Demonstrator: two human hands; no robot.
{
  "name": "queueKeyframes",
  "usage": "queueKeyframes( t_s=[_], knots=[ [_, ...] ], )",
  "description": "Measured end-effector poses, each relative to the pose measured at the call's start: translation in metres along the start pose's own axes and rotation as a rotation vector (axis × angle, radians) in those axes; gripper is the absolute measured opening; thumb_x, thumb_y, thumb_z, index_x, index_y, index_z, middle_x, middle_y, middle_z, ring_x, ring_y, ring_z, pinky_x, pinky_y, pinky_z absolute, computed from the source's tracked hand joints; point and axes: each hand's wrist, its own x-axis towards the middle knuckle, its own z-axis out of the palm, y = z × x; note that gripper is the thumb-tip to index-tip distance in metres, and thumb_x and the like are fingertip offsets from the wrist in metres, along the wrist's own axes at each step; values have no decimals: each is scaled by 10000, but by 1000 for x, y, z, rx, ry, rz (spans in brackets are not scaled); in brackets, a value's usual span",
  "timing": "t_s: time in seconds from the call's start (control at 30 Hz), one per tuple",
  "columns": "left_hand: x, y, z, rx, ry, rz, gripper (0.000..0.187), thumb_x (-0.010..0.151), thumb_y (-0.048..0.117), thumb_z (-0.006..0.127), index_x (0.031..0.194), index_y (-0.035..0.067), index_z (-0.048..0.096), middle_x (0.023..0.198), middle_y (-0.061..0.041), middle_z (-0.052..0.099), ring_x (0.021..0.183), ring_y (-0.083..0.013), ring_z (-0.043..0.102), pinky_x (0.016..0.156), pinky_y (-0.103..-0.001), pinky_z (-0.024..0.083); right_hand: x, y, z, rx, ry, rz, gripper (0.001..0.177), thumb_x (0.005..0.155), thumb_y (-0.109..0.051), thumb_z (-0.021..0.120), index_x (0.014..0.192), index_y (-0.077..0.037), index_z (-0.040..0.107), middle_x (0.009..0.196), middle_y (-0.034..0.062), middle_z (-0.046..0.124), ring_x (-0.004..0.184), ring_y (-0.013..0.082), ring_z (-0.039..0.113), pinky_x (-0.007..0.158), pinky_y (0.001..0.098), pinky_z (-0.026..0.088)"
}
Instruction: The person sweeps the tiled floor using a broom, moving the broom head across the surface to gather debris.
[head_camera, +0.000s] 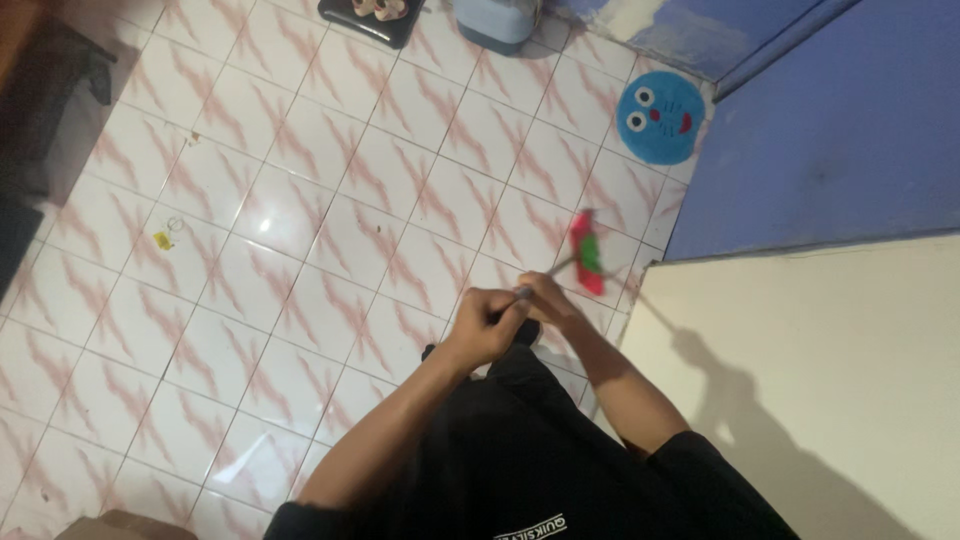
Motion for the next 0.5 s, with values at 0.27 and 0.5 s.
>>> queueKeyframes(
  t_s=[0.27, 0.5],
  knots=[
    [-67, 105, -73, 199, 192, 115, 384, 899, 73, 643, 564, 19, 463, 491, -84, 487, 413, -165, 445, 447, -342, 336, 69, -177, 68, 333, -110, -125, 291, 875, -118, 660, 714, -23, 437, 734, 131, 456, 623, 217, 464, 581, 385, 408],
    [-110, 172, -92, 348, 205, 351, 370, 873, 29, 653, 578, 40, 430, 537, -111, 444, 506, -269, 439, 532, -394, 304, 69, -285, 32, 230, -112, -350, 205, 804, -155, 689, 719, -63, 527, 715, 104, 581, 628, 258, 591, 583, 389, 483]
  ],
)
